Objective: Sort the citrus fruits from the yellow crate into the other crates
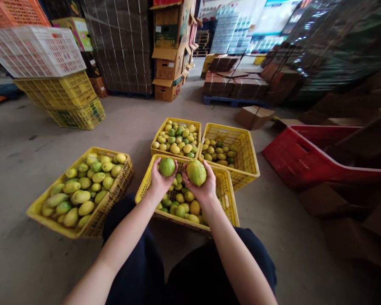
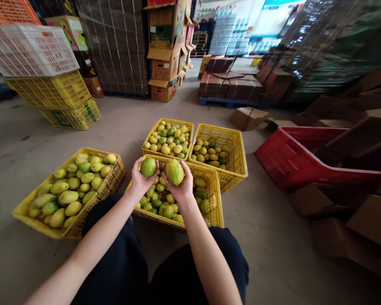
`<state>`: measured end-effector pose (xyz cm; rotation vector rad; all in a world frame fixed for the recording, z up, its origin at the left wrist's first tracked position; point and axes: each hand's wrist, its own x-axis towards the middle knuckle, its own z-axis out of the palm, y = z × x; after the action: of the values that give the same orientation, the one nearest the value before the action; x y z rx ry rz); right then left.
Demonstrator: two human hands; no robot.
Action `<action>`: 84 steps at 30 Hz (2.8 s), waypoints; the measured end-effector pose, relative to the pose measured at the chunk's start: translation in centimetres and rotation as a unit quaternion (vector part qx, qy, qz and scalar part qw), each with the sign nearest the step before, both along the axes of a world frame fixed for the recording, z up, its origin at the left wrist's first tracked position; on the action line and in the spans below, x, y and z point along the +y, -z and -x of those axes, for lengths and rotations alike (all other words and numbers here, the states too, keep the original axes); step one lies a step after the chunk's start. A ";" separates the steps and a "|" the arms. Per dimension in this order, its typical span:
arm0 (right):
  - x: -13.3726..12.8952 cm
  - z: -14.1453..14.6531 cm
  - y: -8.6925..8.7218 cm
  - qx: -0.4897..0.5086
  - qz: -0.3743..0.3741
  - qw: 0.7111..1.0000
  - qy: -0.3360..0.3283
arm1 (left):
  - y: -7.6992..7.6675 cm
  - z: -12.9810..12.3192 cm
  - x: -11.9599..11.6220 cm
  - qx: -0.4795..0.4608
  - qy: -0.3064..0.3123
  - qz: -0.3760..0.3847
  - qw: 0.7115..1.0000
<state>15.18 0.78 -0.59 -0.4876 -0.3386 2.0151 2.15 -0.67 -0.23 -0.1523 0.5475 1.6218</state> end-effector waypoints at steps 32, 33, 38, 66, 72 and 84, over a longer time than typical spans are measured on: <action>0.9 -1.2 -0.1 -0.079 -0.013 0.996 -0.028 | -0.4 0.2 0.1 0.067 0.119 -0.038 0.990; 0.9 -1.2 -0.1 -0.077 -0.013 0.997 -0.027 | -0.2 0.2 0.2 0.069 0.120 -0.043 0.989; 0.8 -1.0 -0.3 -0.085 0.001 0.996 -0.012 | 0.4 0.5 0.5 0.082 0.129 -0.040 0.987; 0.4 -1.2 -0.7 -0.011 0.042 0.999 0.004 | -0.3 0.4 -0.7 0.077 0.093 -0.081 0.989; 0.2 -1.2 -0.7 -0.017 0.034 0.999 0.029 | 0.2 0.0 -0.4 0.000 0.046 -0.080 0.996; 0.1 -1.0 -0.3 0.008 0.047 0.998 0.047 | 0.6 0.0 -0.4 -0.059 0.015 -0.071 0.996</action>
<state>16.17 0.83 -0.33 -0.5346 -0.2085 1.9491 2.17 -1.04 -0.82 -0.1328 0.3413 1.6044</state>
